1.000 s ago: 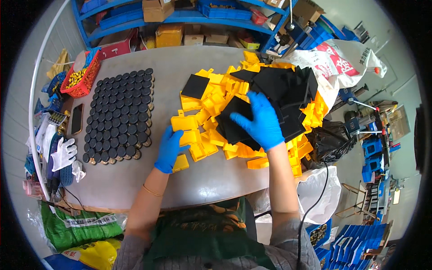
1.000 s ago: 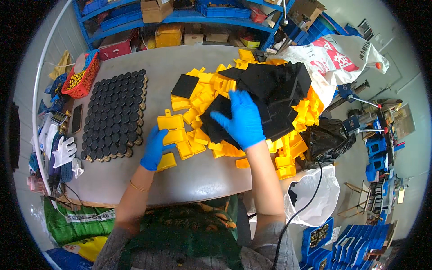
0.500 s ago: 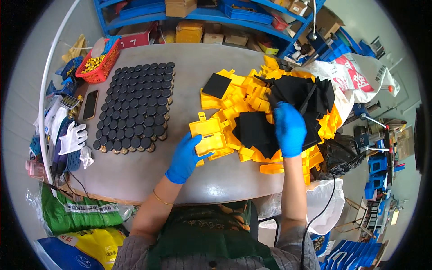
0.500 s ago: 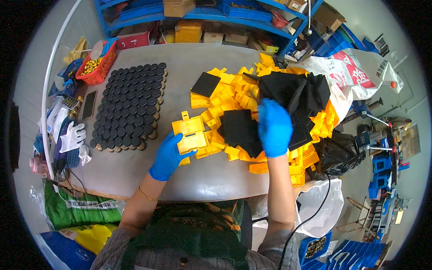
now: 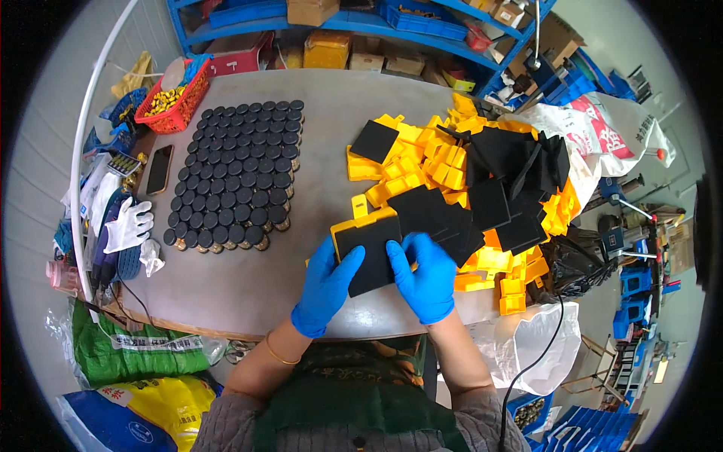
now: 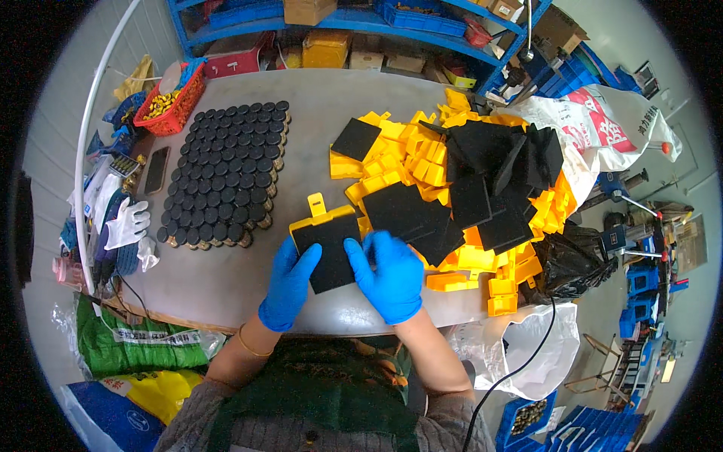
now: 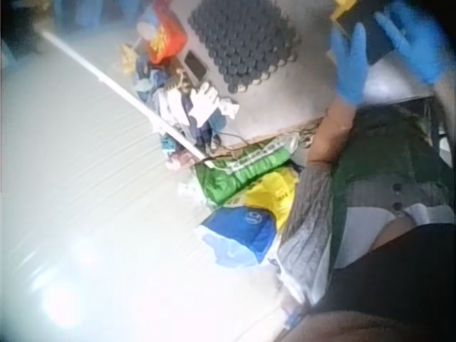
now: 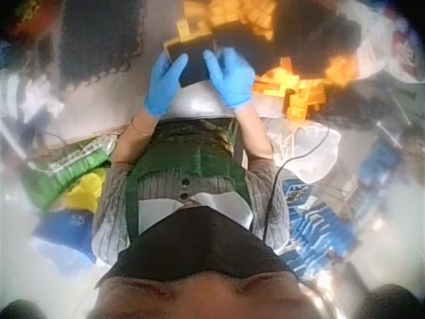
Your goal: The person places black foam pads into yellow plastic containers and then inserts small cylindrical metal objects into each container. They repeat this process continuously, stacking the completed units into a neat column on the table.
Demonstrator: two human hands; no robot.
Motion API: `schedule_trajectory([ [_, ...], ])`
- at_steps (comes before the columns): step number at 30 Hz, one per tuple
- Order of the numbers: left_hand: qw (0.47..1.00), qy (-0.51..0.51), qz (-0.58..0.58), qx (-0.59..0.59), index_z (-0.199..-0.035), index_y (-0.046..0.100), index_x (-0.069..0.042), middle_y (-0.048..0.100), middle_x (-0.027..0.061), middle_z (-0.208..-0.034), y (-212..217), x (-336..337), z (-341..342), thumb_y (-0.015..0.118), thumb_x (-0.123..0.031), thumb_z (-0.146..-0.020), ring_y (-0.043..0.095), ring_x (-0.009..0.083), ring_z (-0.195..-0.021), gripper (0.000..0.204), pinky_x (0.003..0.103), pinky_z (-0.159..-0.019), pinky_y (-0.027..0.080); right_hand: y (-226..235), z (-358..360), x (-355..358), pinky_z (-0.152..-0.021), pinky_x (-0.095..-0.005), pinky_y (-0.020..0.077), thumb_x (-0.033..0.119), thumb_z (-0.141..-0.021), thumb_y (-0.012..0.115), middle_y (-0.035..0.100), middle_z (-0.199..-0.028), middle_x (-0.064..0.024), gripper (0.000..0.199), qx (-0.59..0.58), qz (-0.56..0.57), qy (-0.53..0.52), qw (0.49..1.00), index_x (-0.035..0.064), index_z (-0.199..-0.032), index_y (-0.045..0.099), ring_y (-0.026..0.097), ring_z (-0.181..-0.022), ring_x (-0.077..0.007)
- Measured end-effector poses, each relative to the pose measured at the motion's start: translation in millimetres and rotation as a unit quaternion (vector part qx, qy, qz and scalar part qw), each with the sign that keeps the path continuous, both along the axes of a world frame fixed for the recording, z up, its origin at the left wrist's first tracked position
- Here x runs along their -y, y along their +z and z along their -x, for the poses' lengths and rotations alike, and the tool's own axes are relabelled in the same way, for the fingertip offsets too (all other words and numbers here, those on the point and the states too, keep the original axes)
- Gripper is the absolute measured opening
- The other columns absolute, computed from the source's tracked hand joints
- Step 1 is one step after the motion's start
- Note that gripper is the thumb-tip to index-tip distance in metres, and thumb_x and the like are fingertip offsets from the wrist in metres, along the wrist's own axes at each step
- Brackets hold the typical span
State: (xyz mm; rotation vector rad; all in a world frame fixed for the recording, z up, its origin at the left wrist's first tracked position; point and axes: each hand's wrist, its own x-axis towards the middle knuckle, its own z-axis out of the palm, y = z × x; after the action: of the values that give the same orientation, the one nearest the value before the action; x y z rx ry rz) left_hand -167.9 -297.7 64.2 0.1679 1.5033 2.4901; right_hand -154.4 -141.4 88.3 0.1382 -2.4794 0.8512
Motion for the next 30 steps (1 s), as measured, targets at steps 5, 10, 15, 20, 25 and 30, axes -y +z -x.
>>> schedule_trajectory([
  [5, 0.999, -0.002, 0.041, 0.002, -0.115, 0.056, -0.001, 0.06, 0.0011, -0.099, 2, 3, -7, 0.056, -0.013, -0.091, 0.054, 0.0059, -0.087, 0.027, 0.022, -0.076, 0.046, -1, 12, -11, -0.061, -0.021, 0.0416, 0.014, -0.079, 0.071, 0.057, -0.075, -0.0016, 0.029, 0.167, 0.326, 0.117, 0.923, 0.0052, -0.105, 0.063, 0.049, -0.066, -0.0071],
  [10, 0.996, -0.003, 0.052, 0.072, -0.108, 0.061, -0.001, 0.062, -0.0002, -0.091, 9, 7, 0, 0.054, -0.021, -0.093, 0.053, 0.0044, -0.084, 0.026, 0.021, -0.074, 0.044, -4, 13, -10, -0.067, -0.0244, 0.0451, 0.017, -0.076, 0.074, 0.059, -0.083, -0.0036, 0.047, 0.135, 0.206, 0.137, 0.959, 0.0066, -0.116, 0.053, 0.055, -0.075, -0.012],
  [15, 0.993, -0.085, 0.01, 0.08, -0.127, 0.045, -0.002, 0.055, 0.0059, -0.112, -7, 16, -2, 0.054, -0.009, -0.089, 0.052, 0.0099, -0.101, 0.04, 0.025, -0.083, 0.045, 25, 17, -9, -0.08, -0.0342, 0.05, 0.022, -0.071, 0.078, 0.063, -0.104, -0.0128, 0.074, 0.301, 0.043, 0.165, 0.938, 0.0094, -0.131, 0.035, 0.062, -0.098, -0.027],
  [20, 0.992, -0.119, 0.028, 0.033, -0.134, 0.032, -0.001, 0.048, 0.0095, -0.126, -17, 37, -17, 0.056, 0.006, -0.078, 0.049, 0.0164, -0.112, 0.062, 0.031, -0.095, 0.042, 11, 22, -4, -0.065, -0.0312, 0.0499, 0.021, -0.079, 0.07, 0.063, -0.092, -0.0137, 0.044, 0.249, 0.153, 0.273, 0.917, 0.0083, -0.116, 0.05, 0.065, -0.079, -0.0223],
  [25, 0.996, -0.046, 0.055, 0.05, -0.13, 0.038, -0.001, 0.051, 0.0103, -0.123, -41, 64, -40, 0.052, 0.002, -0.082, 0.051, 0.019, -0.113, 0.05, 0.034, -0.097, 0.042, 0, 38, 27, -0.058, -0.0329, 0.0469, 0.019, -0.087, 0.059, 0.063, -0.08, -0.0138, 0.021, 0.294, 0.092, 0.303, 0.902, 0.008, -0.105, 0.058, 0.065, -0.071, -0.0248],
  [30, 0.961, 0.047, -0.118, 0.247, -0.13, 0.04, -0.001, 0.053, 0.0123, -0.122, -34, 94, -48, 0.052, -0.013, -0.089, 0.057, 0.0244, -0.107, 0.044, 0.036, -0.091, 0.047, -51, 86, 92, -0.064, -0.0363, 0.0477, 0.023, -0.088, 0.055, 0.064, -0.09, -0.0125, 0.034, 0.11, -0.026, 0.32, 0.941, 0.0109, -0.119, 0.053, 0.062, -0.075, -0.0286],
])
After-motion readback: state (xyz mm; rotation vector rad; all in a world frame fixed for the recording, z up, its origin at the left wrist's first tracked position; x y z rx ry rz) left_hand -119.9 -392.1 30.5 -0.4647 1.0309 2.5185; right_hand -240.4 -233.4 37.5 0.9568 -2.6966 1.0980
